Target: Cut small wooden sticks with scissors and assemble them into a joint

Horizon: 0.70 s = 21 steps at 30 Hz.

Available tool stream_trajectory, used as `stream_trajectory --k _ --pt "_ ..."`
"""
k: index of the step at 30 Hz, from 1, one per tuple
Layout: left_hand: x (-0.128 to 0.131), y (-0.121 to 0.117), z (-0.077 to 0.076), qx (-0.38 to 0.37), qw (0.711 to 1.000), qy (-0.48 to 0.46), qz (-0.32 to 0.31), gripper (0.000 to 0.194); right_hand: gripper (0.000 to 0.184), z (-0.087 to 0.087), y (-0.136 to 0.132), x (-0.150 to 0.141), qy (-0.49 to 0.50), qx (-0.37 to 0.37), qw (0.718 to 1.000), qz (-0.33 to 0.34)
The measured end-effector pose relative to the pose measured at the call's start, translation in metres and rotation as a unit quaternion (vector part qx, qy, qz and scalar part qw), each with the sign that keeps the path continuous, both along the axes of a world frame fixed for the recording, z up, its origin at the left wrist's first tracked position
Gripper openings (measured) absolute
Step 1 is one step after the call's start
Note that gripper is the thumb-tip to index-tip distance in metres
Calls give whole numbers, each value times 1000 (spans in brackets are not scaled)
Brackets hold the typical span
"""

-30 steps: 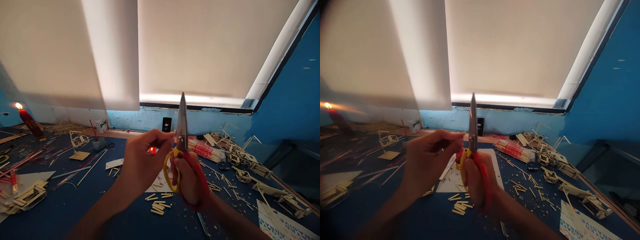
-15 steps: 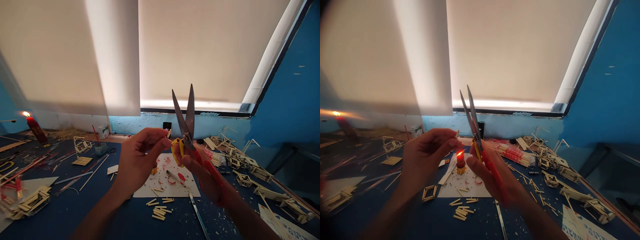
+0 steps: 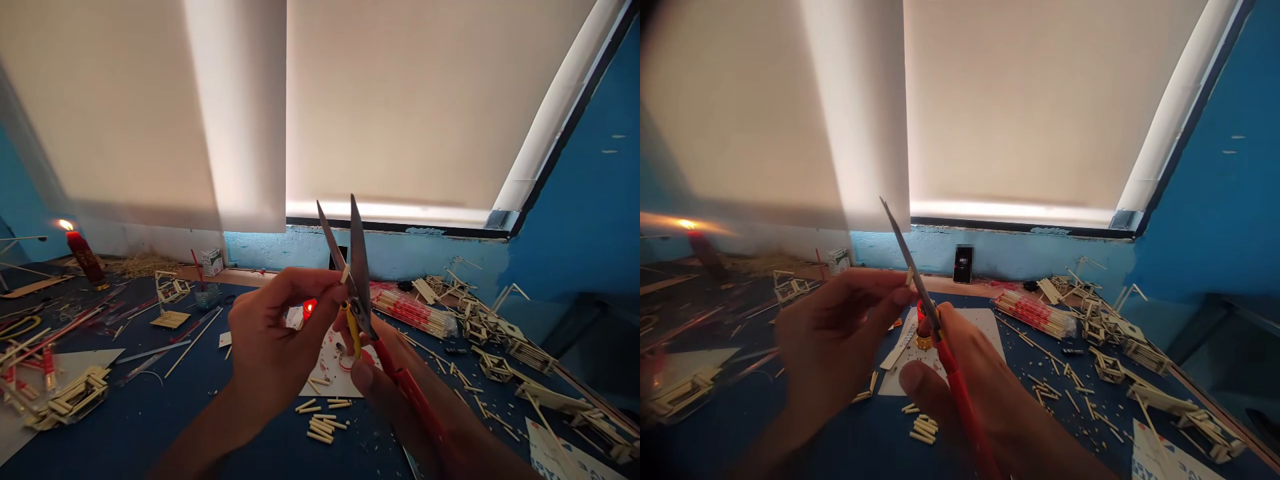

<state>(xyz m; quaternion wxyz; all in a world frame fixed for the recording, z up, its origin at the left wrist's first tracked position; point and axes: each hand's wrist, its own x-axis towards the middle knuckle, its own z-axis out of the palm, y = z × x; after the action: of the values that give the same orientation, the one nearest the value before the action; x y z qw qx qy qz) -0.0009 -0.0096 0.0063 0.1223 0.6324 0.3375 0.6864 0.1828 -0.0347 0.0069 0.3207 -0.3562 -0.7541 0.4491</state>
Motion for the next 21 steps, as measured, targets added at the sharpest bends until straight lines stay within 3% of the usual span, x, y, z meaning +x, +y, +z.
stream_trajectory --k 3,9,14,21 --pt "0 -1 -1 8 1000 4 18 18 68 -1 0 -2 -8 -4 1000 -2" --pt "1 -3 -2 -2 999 22 32 16 70 -13 9 -7 0 73 997 -2" --pt "1 -1 -2 2 998 35 42 15 51 -18 14 -12 -3 119 993 -25" --pt "2 2 -2 -7 1000 26 3 15 33 -28 22 -13 -28 173 980 -89"
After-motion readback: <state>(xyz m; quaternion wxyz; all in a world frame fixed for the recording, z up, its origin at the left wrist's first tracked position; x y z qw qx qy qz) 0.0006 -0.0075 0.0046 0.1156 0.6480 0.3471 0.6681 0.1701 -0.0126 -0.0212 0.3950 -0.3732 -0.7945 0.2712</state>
